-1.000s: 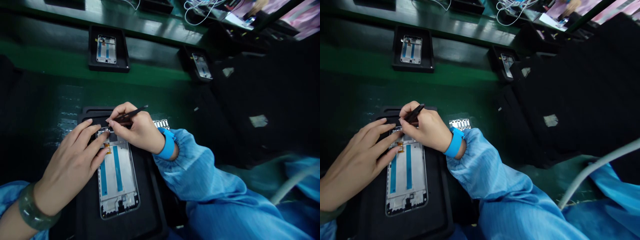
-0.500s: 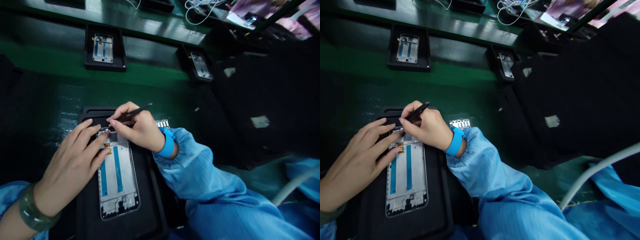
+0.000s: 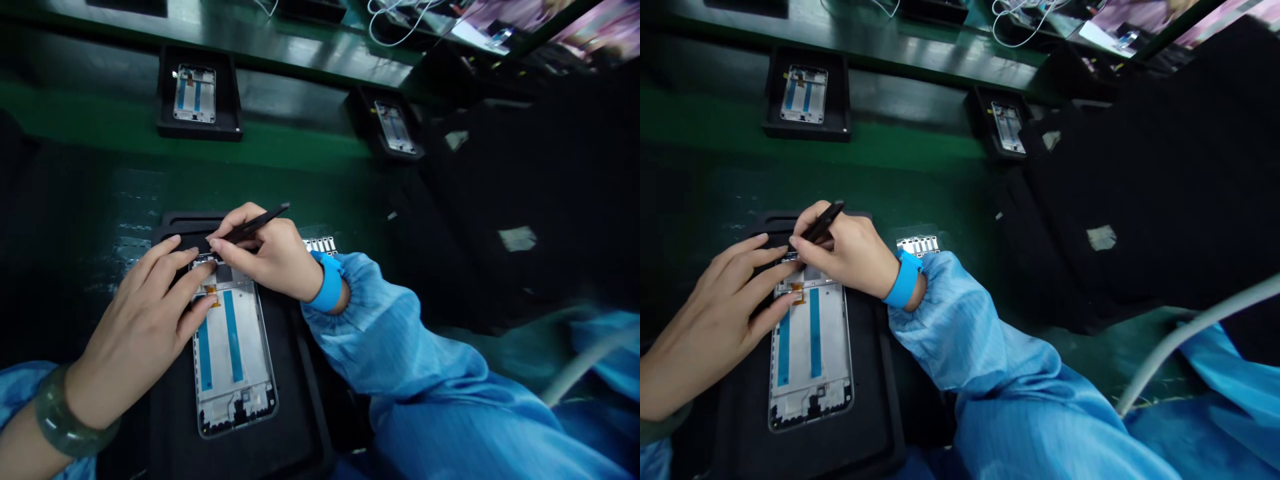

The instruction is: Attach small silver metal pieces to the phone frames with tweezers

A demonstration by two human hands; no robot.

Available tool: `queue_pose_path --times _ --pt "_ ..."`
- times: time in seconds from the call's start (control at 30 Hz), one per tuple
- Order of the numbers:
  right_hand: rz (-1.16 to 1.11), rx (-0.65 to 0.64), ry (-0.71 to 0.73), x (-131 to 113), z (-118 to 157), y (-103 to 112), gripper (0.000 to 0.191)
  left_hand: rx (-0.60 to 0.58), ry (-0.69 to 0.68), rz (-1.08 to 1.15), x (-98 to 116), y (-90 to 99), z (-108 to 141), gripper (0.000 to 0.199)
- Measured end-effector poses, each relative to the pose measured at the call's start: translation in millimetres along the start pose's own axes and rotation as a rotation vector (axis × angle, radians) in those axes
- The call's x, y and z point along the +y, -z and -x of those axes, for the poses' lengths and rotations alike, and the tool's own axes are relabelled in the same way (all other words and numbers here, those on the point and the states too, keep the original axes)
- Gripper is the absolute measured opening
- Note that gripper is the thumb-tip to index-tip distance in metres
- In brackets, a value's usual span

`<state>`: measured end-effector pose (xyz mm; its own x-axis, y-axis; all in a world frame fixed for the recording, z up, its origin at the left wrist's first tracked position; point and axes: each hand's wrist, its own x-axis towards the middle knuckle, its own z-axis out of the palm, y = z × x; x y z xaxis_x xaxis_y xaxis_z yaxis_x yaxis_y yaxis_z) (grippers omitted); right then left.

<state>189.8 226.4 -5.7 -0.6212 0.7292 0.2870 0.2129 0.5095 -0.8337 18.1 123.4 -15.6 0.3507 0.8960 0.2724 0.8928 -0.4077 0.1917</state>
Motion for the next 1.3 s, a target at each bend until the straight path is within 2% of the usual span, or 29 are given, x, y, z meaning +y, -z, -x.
queue_pose_path --times 0.1,0.27,0.5,0.73,1.03,1.3 --pt "-0.03 0.003 -0.004 0.7 -0.4 -0.6 0.008 0.003 0.003 0.006 0.8 -0.1 -0.6 0.035" --pt "0.046 -0.022 0.058 -3.2 -0.4 -1.5 0.008 0.004 0.008 0.002 1.3 -0.9 -0.7 0.035" --pt "0.075 0.11 0.157 -0.5 3.8 0.2 0.009 0.003 0.018 0.013 1.6 0.4 0.1 0.034" --pt "0.099 0.083 0.272 3.7 3.0 0.9 0.009 0.014 0.03 0.024 5.5 3.4 -2.0 0.033" --pt "0.093 0.053 0.286 3.9 2.0 0.1 0.013 0.013 0.021 0.017 3.1 1.4 -0.9 0.034" --pt "0.062 0.127 0.255 2.7 3.5 0.1 0.014 0.01 0.017 0.017 1.5 0.4 0.3 0.034"
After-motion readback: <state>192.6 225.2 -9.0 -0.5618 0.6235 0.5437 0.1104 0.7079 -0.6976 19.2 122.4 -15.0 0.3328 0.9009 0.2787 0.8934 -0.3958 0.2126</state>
